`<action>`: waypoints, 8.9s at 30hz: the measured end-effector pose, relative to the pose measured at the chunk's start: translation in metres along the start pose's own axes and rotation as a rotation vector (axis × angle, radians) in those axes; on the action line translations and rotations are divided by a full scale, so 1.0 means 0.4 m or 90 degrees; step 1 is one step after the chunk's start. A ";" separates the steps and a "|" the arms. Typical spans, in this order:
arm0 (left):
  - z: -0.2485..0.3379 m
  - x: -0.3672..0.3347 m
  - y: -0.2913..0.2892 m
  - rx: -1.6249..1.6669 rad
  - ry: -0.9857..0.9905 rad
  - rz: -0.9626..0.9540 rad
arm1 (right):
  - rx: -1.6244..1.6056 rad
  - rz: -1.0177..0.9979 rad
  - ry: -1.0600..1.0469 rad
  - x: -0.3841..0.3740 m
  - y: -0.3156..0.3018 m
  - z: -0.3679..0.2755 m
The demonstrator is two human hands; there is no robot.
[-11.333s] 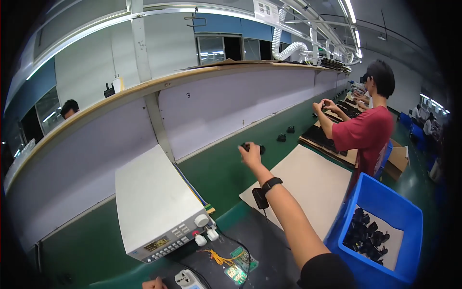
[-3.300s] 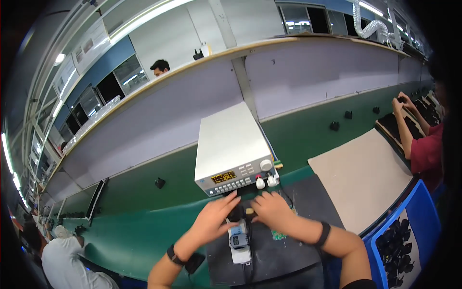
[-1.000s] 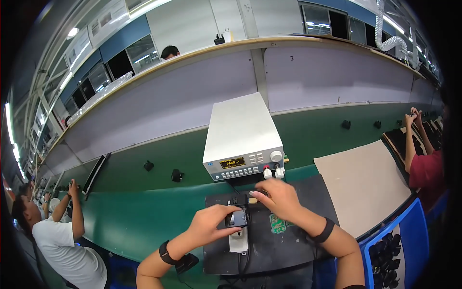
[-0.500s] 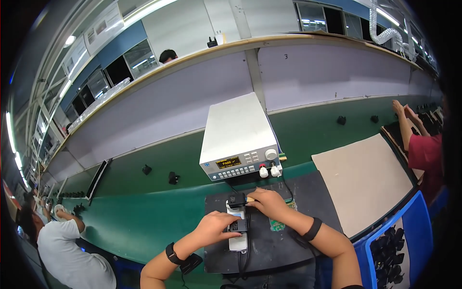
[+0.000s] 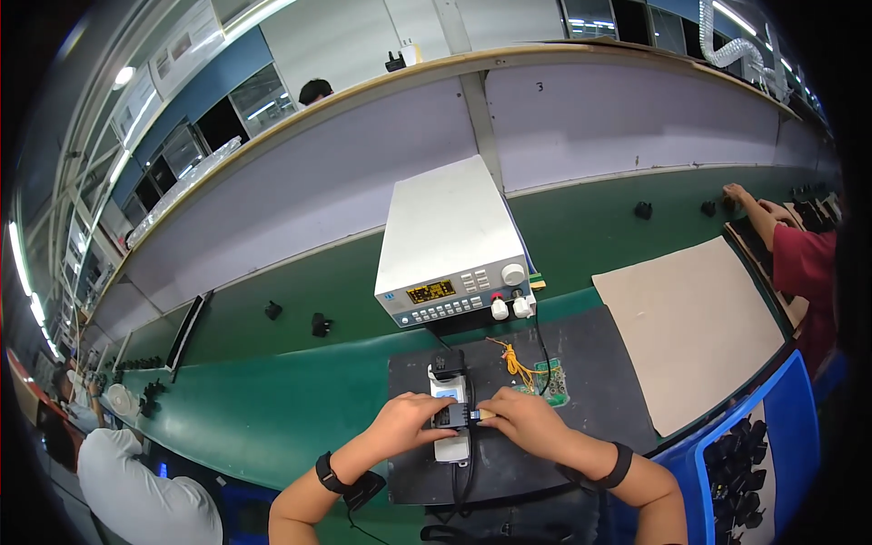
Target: The person tests power adapters by plugging them into a power strip, connecting a cable, and checking for a pass message on a testing device. After testing, they place the adapters onto a cardboard sheet and move other components along the conveyor belt.
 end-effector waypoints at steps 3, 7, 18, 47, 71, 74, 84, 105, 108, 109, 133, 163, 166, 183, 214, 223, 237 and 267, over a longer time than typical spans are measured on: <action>-0.004 0.005 0.004 0.003 -0.012 -0.009 | -0.015 0.008 -0.003 0.001 0.004 0.004; -0.002 0.004 0.004 0.012 -0.018 -0.018 | -0.006 0.022 -0.006 0.003 0.002 0.007; 0.010 0.002 0.001 0.001 -0.001 0.004 | 0.004 -0.062 -0.058 -0.033 0.006 0.020; -0.522 -0.021 -0.142 -0.084 -0.385 0.026 | 0.022 0.055 0.089 0.059 -0.203 -0.094; -0.352 0.303 -0.082 -0.048 -0.506 0.106 | 0.396 0.438 0.538 -0.347 -0.805 0.968; -0.358 0.319 -0.090 -0.071 -0.510 0.151 | 0.424 0.405 0.575 -0.305 -0.778 0.935; -0.132 0.087 -0.221 -0.316 0.007 0.376 | -0.229 0.189 0.052 -0.199 -0.573 -0.035; -0.132 -0.089 -0.050 0.153 -0.025 0.128 | 0.162 -0.028 -0.070 -0.045 -0.055 -0.013; -0.133 -0.103 -0.032 0.142 -0.022 0.103 | 0.114 -0.051 -0.096 -0.023 -0.028 -0.009; -0.134 -0.106 -0.032 0.141 -0.023 0.097 | 0.112 -0.063 -0.083 -0.021 -0.020 -0.007; -0.081 -0.145 -0.022 -0.038 -0.020 -0.013 | 0.080 0.107 -0.003 -0.149 -0.026 0.109; -0.091 -0.131 -0.001 -0.064 0.032 0.063 | 0.136 0.110 0.035 -0.149 -0.016 0.088; -0.084 -0.140 -0.015 -0.055 0.023 0.043 | 0.184 0.083 0.001 -0.159 -0.018 0.108; -0.082 -0.145 -0.020 0.004 -0.024 0.014 | -0.016 0.079 0.027 -0.155 -0.002 0.160; 0.042 -0.001 -0.015 -0.186 0.005 0.037 | 0.434 -0.250 -0.079 0.135 0.117 -0.016; 0.032 -0.012 0.005 -0.169 0.018 -0.025 | 0.474 -0.273 -0.047 0.137 0.114 -0.022; 0.049 -0.018 -0.074 -0.149 0.138 0.017 | 0.527 -0.207 -0.017 0.152 0.145 -0.023; -0.162 0.063 -0.264 -0.287 -0.225 0.204 | 0.352 0.422 0.576 -0.206 -0.836 0.998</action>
Point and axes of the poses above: each hand's wrist, its own x-axis away from the middle knuckle, its own y-axis out of the palm, z = x × y, the point moved 4 cm from there along -x, towards the middle knuckle, and after that the axes turned 7 degrees about -x, right-handed, at the moved point
